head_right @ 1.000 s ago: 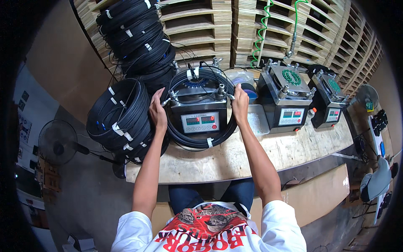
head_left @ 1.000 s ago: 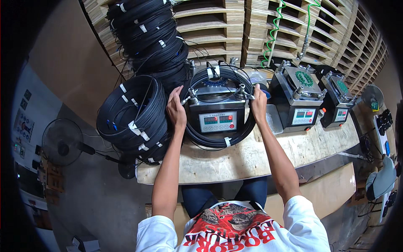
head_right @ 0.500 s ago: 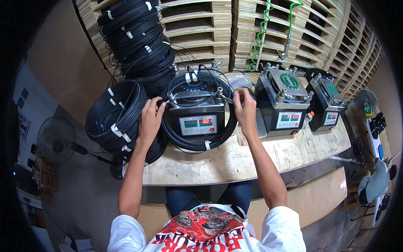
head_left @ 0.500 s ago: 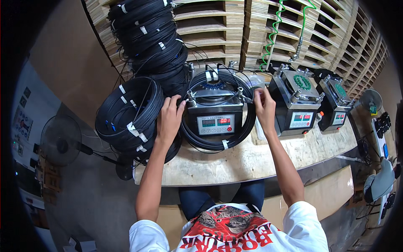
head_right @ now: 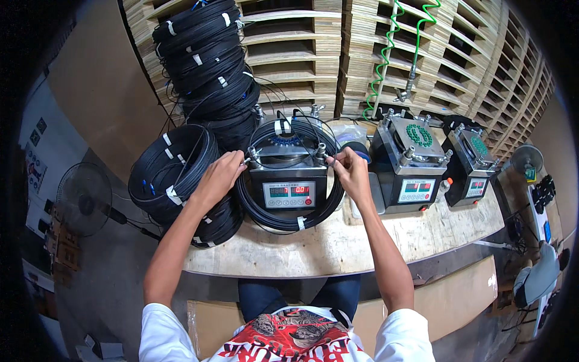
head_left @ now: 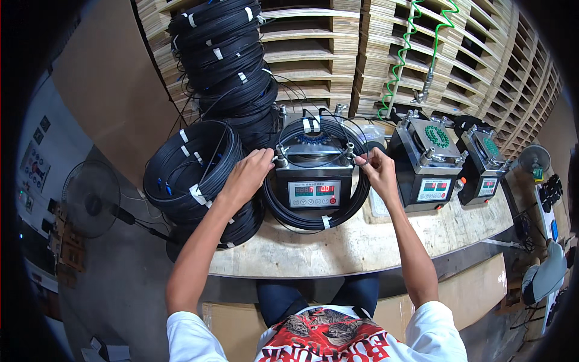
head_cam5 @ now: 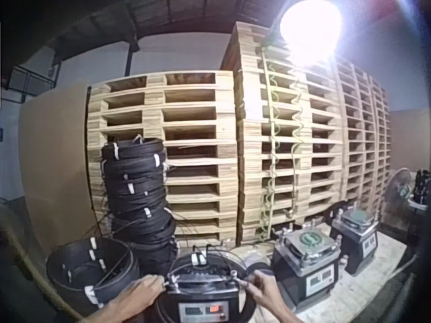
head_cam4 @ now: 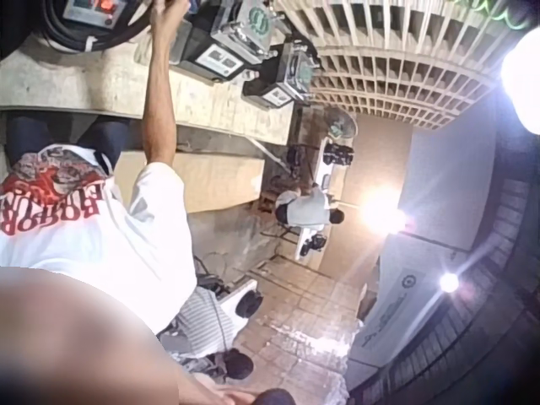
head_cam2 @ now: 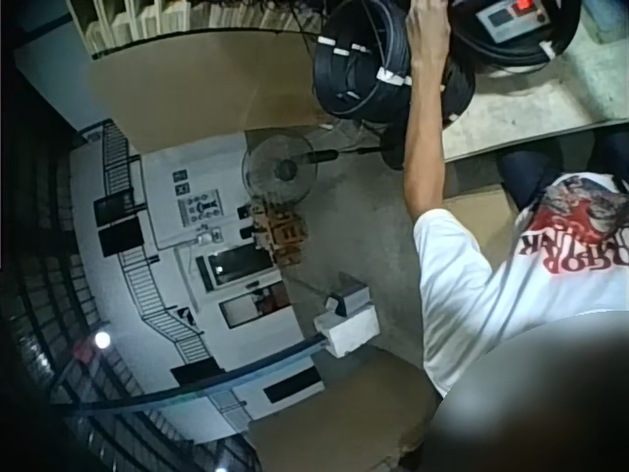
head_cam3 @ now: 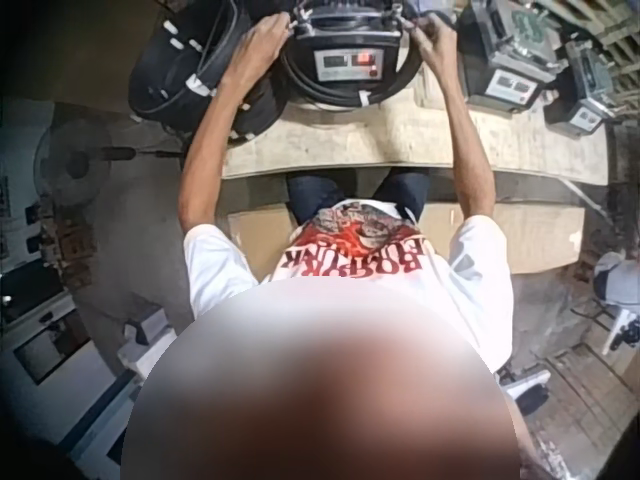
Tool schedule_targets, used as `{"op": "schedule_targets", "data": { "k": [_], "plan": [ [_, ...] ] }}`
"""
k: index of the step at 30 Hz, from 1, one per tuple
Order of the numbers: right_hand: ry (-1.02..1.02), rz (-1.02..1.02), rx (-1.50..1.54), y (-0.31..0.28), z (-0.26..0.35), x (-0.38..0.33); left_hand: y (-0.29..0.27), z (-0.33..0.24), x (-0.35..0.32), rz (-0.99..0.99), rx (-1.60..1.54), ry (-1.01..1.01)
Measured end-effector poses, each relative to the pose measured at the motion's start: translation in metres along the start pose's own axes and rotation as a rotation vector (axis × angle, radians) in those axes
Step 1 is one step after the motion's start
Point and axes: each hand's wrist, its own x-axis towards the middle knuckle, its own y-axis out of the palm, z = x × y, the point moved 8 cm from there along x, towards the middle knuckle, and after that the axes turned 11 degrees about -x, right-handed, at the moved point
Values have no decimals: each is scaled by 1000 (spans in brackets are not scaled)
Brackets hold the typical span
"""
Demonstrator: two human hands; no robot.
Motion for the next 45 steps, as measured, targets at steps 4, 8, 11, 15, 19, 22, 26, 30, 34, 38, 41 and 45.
{"op": "schedule_targets", "data": {
  "k": [4,8,11,15,19,22,26,30,34,38,41,45],
  "plan": [
    [42,-15,101,3,-5,5,0,-1,-1,23,98,63],
    [39,13,96,1,-2,6,1,-2,4,24,73,20],
    [66,114,83,-4,1,11,-1,19,13,208,-121,-294],
    [121,252,112,-19,-12,39,-36,51,49,-195,-664,-232],
    [113,159,122,-16,-36,107,-18,111,101,-501,-1135,-413],
    [223,159,153,14,-57,151,28,179,119,-638,-1203,-804],
    [390,195,247,40,-94,188,98,232,149,-621,-1099,-1113],
    [452,332,342,79,-94,199,130,268,151,-574,-1132,-1164],
    [397,375,366,85,-124,214,148,251,162,-513,-1303,-918],
    [402,377,475,93,-119,215,140,250,157,-577,-1348,-787],
    [378,291,341,93,-108,218,129,256,156,-592,-1271,-833],
    [339,140,130,78,-115,211,116,221,146,-573,-1092,-954]
  ]
}}
